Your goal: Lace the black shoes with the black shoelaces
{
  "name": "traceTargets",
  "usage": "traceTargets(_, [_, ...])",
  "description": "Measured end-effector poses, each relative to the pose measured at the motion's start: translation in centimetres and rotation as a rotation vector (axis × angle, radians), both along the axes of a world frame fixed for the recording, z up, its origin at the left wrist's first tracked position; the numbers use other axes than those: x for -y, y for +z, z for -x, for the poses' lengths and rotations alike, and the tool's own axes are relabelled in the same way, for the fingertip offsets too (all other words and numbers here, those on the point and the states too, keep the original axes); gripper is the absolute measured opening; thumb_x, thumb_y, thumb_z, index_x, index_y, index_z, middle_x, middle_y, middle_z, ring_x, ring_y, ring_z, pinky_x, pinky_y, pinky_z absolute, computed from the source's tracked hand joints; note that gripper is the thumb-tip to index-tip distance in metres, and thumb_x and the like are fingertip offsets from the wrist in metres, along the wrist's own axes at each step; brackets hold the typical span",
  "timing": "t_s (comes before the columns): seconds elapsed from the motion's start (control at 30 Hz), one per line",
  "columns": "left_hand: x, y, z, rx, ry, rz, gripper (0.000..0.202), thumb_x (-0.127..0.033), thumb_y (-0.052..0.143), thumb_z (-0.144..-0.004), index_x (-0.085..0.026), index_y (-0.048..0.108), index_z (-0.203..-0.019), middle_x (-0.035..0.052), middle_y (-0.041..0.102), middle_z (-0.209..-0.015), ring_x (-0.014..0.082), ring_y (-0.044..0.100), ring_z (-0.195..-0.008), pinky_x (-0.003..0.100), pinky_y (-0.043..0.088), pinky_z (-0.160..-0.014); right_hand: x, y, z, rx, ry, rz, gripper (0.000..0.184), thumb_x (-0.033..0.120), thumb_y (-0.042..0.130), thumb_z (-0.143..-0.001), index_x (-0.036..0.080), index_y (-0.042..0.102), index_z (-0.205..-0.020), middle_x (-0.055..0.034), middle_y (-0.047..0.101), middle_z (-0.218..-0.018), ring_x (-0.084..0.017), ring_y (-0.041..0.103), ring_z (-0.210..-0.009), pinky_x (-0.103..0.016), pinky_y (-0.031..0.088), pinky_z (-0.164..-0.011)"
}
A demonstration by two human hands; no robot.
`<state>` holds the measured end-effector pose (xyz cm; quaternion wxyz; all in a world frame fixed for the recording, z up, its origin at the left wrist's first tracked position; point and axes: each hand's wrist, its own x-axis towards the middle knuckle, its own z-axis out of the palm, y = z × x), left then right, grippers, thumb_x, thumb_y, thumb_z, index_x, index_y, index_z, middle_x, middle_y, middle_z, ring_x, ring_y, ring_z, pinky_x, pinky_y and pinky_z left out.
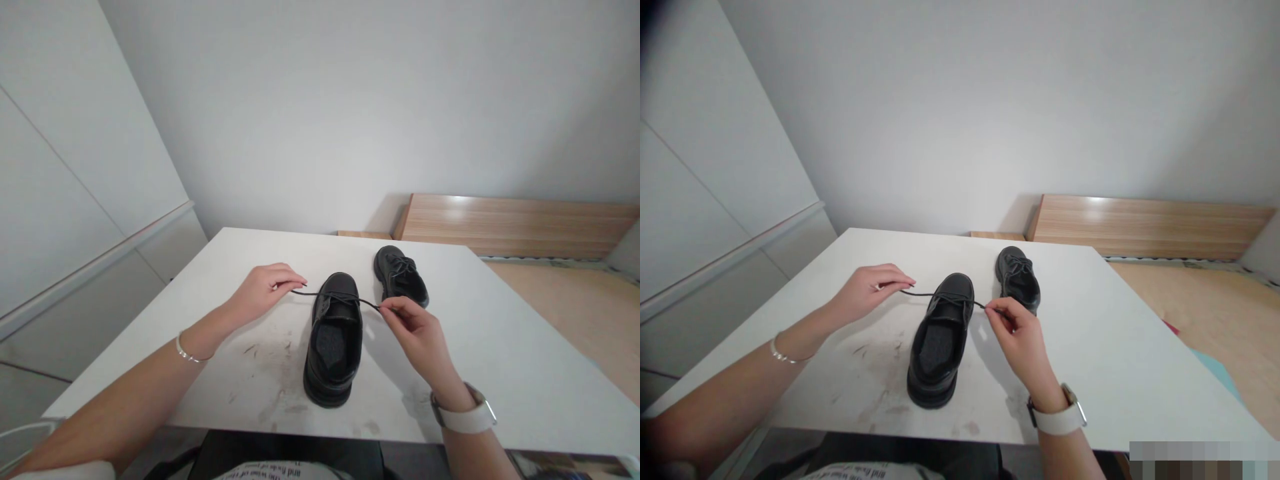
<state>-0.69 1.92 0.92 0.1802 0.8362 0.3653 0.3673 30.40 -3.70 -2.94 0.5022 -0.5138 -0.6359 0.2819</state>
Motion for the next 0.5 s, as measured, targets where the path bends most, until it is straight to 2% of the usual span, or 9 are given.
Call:
traceTargets(0.1, [0.3,-0.5,-1.5,-0.154,-0.089,-0.113,0.025,-0.022,0.052,-0.099,-0.016,0.076,-0.098,0.009,0.076,-0.092,0.0185,0.068,-0.087,0.03,0.054,-0.079,-0.5,-0.3,1.1,0.148,0.054,-0.019,0.026,0.041,0.062,-0.09,0.017,0.068,-0.087,-0.0068,0.068,-0.081,-0.017,0.058,-0.069,-0.03,0.045,-0.06])
traceTargets(0.2, [0.3,-1.0,-2.5,-0.278,-0.12,-0.175,0.026,-0.018,0.048,-0.1,-0.014,0.074,-0.1,0.0096,0.074,-0.093,0.0196,0.067,-0.09,0.032,0.054,-0.081,-0.8,-0.4,1.4,0.209,0.073,-0.03,0.025,0.04,0.059,-0.093,0.017,0.068,-0.088,-0.0068,0.068,-0.081,-0.017,0.056,-0.068,-0.03,0.044,-0.06])
traceTargets(0.5, [0.7,-1.4,-3.4,-0.421,-0.138,-0.18,0.026,-0.013,0.047,-0.099,-0.016,0.073,-0.102,0.0073,0.071,-0.091,0.019,0.063,-0.087,0.032,0.052,-0.08,-0.6,0.0,1.6,0.283,0.091,-0.079,0.021,0.035,0.057,-0.094,0.018,0.067,-0.086,-0.0043,0.064,-0.077,-0.016,0.053,-0.063,-0.029,0.044,-0.058])
